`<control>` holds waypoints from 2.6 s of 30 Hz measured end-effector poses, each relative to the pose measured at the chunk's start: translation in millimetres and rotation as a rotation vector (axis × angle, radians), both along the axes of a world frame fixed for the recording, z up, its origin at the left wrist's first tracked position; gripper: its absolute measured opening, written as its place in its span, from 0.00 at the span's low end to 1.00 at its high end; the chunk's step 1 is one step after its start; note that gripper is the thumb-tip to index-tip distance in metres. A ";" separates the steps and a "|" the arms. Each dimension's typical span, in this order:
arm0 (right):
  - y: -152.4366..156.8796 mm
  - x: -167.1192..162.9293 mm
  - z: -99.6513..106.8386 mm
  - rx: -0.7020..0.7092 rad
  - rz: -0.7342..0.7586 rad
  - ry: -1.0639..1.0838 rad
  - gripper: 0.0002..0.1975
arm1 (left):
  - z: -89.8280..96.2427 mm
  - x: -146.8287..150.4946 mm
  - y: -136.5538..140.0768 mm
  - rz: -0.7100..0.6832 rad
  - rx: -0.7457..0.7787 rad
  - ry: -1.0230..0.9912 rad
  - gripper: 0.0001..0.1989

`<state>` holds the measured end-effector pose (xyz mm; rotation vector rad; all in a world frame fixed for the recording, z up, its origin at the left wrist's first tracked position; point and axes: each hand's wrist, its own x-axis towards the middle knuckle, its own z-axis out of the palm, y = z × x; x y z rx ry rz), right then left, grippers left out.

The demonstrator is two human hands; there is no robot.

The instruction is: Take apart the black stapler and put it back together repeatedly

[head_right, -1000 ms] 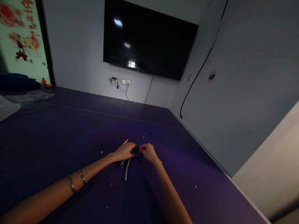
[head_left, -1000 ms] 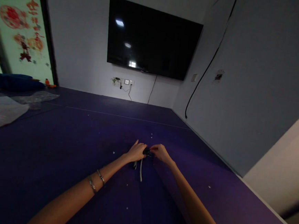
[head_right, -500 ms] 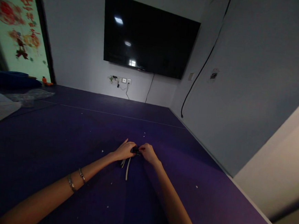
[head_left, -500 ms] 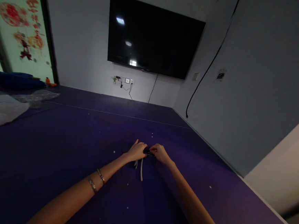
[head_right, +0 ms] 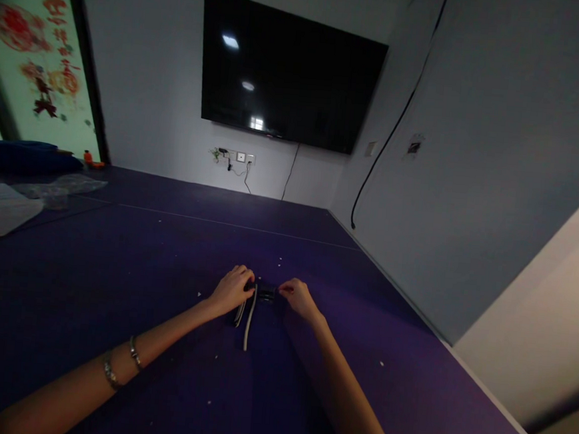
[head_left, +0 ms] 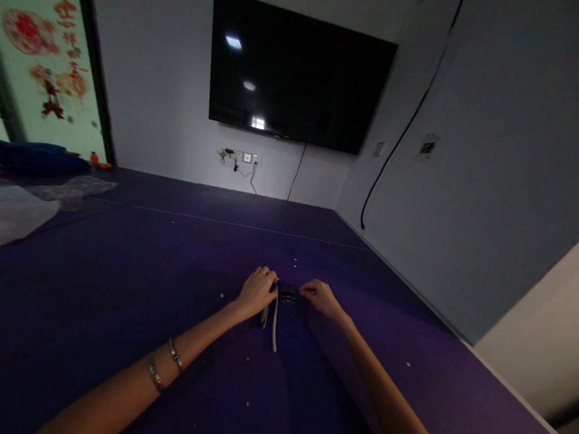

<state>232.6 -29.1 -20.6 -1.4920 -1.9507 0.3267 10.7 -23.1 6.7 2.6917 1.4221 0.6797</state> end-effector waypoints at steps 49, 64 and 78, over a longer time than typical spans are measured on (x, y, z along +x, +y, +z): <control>-46.1 -76.8 23.7 -0.375 -0.286 0.991 0.13 | 16.8 24.1 -65.4 0.130 -0.185 0.089 0.16; -54.0 59.2 14.8 -0.212 -0.603 0.286 0.06 | 7.5 16.0 -58.5 0.054 -0.187 0.246 0.16; -54.3 87.2 4.9 -0.255 -0.712 -0.192 0.07 | -6.7 10.7 -53.1 0.121 -0.228 0.284 0.16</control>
